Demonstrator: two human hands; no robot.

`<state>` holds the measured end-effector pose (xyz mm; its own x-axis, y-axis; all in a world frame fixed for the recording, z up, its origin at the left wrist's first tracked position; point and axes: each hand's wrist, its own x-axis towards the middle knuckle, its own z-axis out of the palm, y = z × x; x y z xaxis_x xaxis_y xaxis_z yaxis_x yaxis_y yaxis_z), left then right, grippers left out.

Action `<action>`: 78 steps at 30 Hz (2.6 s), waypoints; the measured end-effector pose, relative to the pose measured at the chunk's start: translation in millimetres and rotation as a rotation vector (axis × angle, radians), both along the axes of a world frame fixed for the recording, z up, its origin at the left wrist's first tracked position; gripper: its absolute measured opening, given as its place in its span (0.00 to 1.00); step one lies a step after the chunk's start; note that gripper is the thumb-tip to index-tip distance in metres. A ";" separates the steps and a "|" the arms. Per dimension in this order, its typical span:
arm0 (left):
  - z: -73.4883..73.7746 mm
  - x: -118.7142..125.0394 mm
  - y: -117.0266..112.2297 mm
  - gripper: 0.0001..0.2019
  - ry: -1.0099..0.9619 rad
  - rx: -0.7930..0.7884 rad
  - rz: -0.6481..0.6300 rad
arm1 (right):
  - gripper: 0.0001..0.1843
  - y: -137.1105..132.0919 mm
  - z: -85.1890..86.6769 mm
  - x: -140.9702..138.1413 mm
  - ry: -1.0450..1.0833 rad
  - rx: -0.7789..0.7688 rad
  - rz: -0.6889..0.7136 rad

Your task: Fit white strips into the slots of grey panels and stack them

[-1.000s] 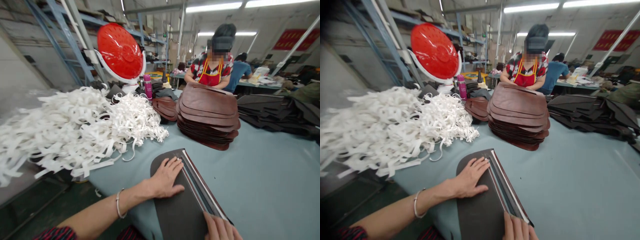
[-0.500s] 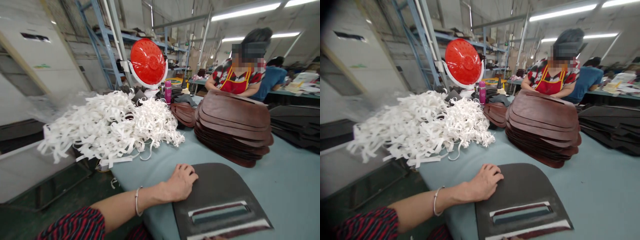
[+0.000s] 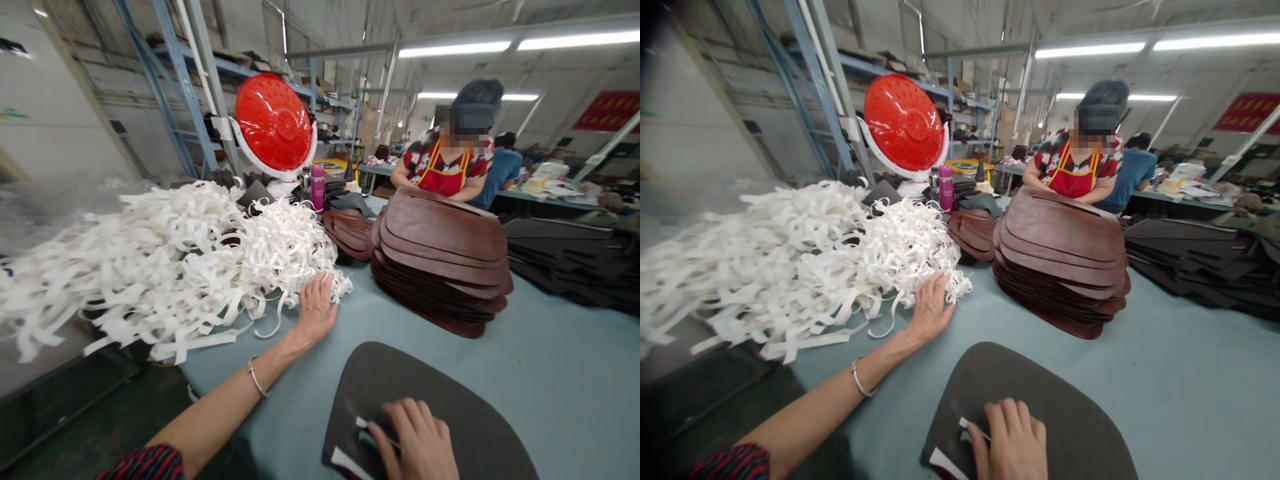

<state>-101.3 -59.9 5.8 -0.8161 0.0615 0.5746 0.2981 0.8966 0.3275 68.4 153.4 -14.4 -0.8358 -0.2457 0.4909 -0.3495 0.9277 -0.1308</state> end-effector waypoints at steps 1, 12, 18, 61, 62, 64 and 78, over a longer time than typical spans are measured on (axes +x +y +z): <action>-1.7 -1.6 -0.2 0.34 0.020 -0.007 0.008 | 0.14 -6.3 12.2 -18.9 -0.036 -0.056 0.018; -21.6 -4.5 -7.1 0.31 0.078 -0.062 -0.115 | 0.09 -97.9 37.8 -201.7 -0.317 -0.463 -0.166; -24.8 -18.6 -23.0 0.15 -0.007 -0.133 -0.023 | 0.12 -38.6 36.5 -181.0 -0.446 -0.519 -0.199; 23.6 46.7 14.4 0.22 -1.104 1.074 -0.515 | 0.11 130.8 16.9 57.2 -0.543 -0.963 -0.566; 12.3 57.1 15.1 0.26 -1.067 0.864 -0.524 | 0.12 129.3 17.0 57.0 -0.539 -0.942 -0.563; -8.5 65.1 15.8 0.29 -0.871 0.508 -0.560 | 0.11 123.4 19.1 55.7 -0.539 -0.899 -0.545; 52.6 105.6 110.1 0.19 -0.806 0.072 -1.092 | 0.11 50.1 68.1 50.2 -0.582 -0.692 -0.287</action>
<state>4.3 50.2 58.4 -0.4786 0.8780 -0.0055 0.5450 0.3020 0.7822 118.7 203.4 53.7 -0.9785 0.1965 -0.0623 0.1731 0.6193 -0.7658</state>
